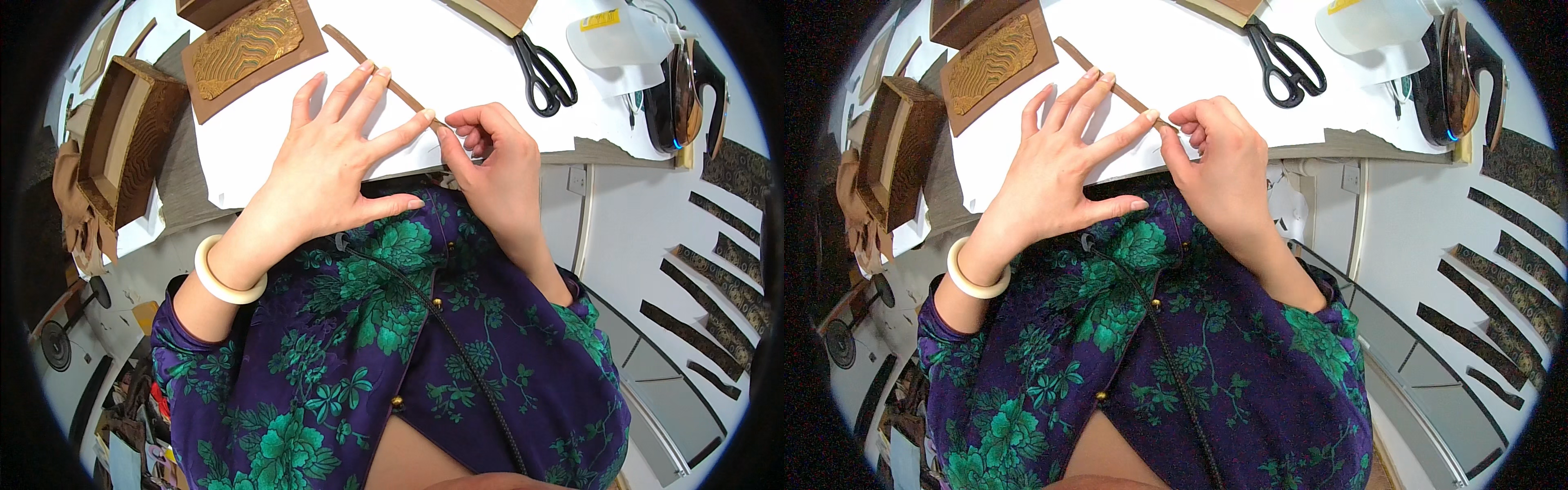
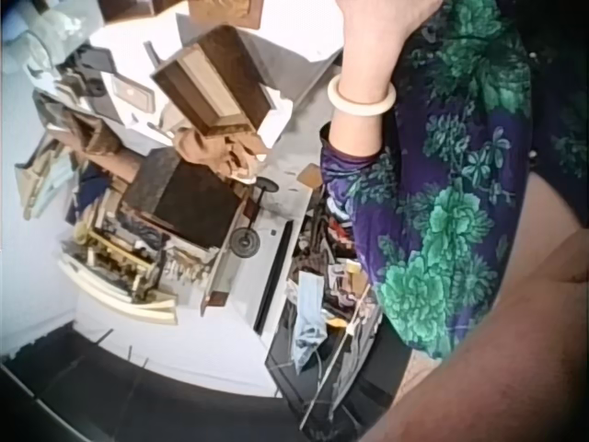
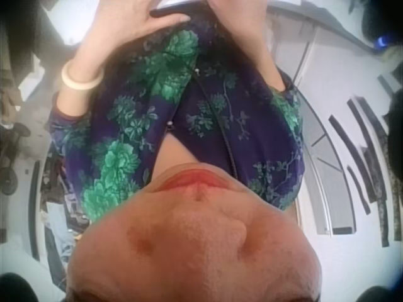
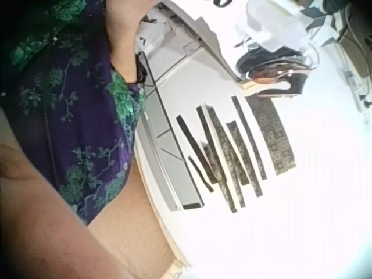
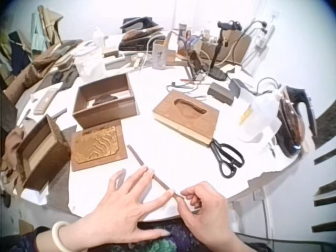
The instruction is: The person uses a heated tool to emboss a pattern onto a thin leather strip. They repeatedly press the tool along the strip and then use scissors to trim the strip's edges.
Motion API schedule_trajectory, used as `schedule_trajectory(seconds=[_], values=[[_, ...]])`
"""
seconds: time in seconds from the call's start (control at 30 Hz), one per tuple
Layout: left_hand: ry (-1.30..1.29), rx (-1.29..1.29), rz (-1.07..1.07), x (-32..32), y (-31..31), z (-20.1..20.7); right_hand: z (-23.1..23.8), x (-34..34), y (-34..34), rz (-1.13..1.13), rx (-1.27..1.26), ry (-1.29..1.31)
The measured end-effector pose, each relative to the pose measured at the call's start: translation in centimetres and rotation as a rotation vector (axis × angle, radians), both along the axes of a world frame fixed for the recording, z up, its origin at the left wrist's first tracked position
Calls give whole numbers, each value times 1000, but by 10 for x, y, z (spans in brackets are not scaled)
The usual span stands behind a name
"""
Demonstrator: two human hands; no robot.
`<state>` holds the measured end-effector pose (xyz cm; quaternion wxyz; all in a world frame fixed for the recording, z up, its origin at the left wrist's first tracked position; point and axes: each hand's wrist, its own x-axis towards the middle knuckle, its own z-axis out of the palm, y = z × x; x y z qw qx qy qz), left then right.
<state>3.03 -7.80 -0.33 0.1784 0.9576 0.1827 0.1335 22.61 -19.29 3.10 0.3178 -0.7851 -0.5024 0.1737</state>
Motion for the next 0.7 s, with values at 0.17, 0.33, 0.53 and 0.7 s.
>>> schedule_trajectory(seconds=[0.17, 0.33, 0.53, 0.7], values=[[-15, -6, -3, 0, 0, -1, -2, 3, 0, 38, -18, -39], [-27, -8, 0, 0, 0, -1, -13, 1, -7, 156, 73, -183], [-25, -5, 3, 0, -1, -2, -13, 1, -9, 167, 75, -278], [-29, -12, 3, 0, -1, -2, -6, -3, -1, 68, 16, -115]])
